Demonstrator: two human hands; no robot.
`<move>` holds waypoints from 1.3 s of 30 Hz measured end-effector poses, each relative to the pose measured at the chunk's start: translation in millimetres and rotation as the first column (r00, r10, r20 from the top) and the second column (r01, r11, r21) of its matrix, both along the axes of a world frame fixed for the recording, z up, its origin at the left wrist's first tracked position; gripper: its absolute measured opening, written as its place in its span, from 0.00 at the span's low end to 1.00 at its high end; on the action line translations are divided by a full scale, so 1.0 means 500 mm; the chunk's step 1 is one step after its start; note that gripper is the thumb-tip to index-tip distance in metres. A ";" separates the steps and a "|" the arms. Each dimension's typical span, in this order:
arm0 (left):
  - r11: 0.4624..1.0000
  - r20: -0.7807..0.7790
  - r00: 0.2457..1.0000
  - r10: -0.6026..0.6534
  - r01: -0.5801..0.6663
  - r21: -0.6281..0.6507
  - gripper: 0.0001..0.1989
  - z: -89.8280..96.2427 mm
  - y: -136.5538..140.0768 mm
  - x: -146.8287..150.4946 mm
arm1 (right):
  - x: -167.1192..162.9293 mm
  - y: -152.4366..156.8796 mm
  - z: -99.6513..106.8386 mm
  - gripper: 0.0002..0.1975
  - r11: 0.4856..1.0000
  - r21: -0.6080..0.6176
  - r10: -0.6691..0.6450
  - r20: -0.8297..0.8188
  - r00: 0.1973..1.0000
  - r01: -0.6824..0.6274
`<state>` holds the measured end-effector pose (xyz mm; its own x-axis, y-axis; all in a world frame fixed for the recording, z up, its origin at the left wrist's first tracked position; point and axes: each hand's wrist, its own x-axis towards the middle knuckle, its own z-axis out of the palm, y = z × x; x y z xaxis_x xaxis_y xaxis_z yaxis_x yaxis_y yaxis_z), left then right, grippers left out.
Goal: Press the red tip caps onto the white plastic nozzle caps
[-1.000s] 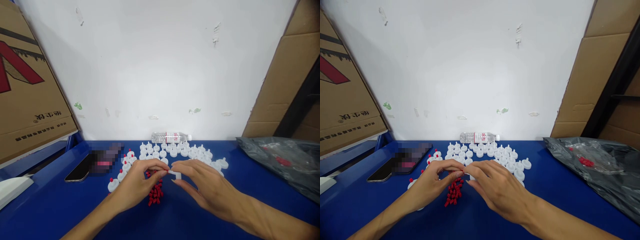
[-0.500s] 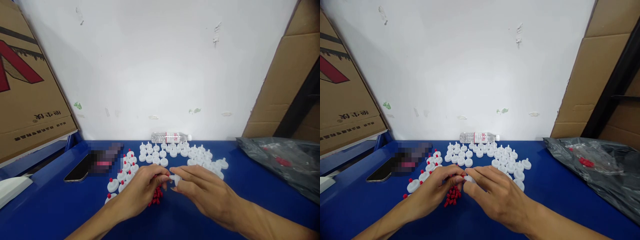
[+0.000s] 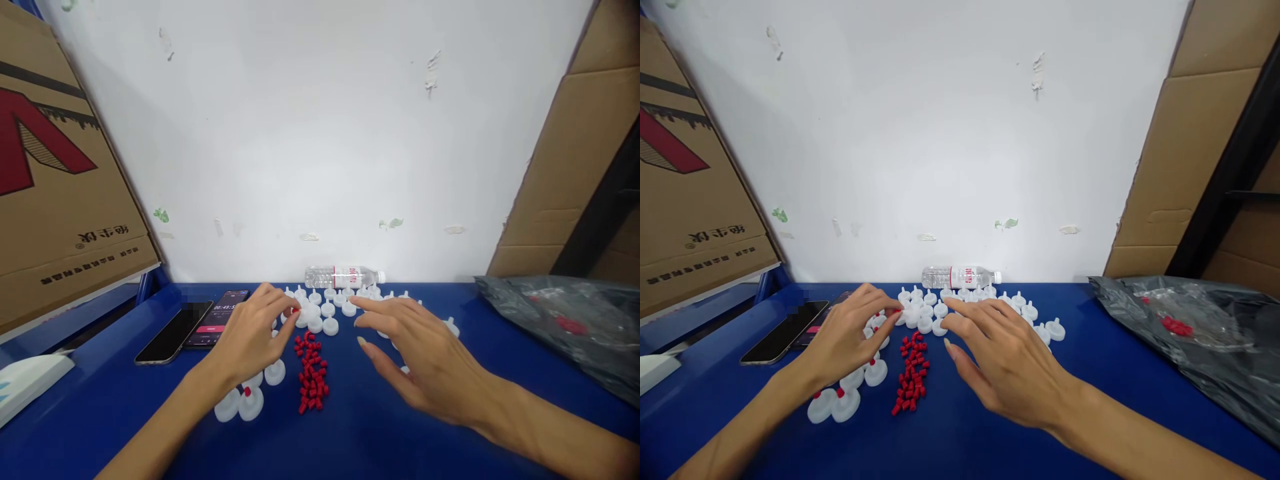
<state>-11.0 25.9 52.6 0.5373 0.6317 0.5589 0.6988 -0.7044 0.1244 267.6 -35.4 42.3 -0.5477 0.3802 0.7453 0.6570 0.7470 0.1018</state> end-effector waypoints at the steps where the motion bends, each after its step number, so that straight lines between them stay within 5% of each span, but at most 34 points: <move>1: 1.000 -0.050 0.998 0.032 -0.032 -0.001 0.10 0.003 0.005 -0.007 | 0.000 0.000 0.000 0.11 1.000 0.000 -0.005 0.005 1.000 0.005; 13: 0.981 -0.353 0.927 0.124 -0.169 -0.097 0.13 -0.026 0.043 -0.030 | 0.004 0.015 -0.009 0.07 0.998 -0.044 -0.043 0.070 0.997 0.047; 24: 0.979 -0.385 0.915 0.122 -0.175 -0.105 0.17 -0.029 0.042 -0.030 | 0.048 0.062 -0.025 0.14 0.892 -0.085 -0.401 0.304 0.864 0.444; 39: 0.995 -0.345 0.935 0.078 -0.096 -0.035 0.15 -0.041 0.033 -0.018 | 0.063 0.072 -0.051 0.15 0.925 -0.219 -0.230 0.325 0.917 0.310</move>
<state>-19.8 42.2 32.3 0.6322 0.7071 0.3167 0.7635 -0.6381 -0.0996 299.0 0.4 16.8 -0.5714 0.7025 0.4242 0.8084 0.5708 0.1436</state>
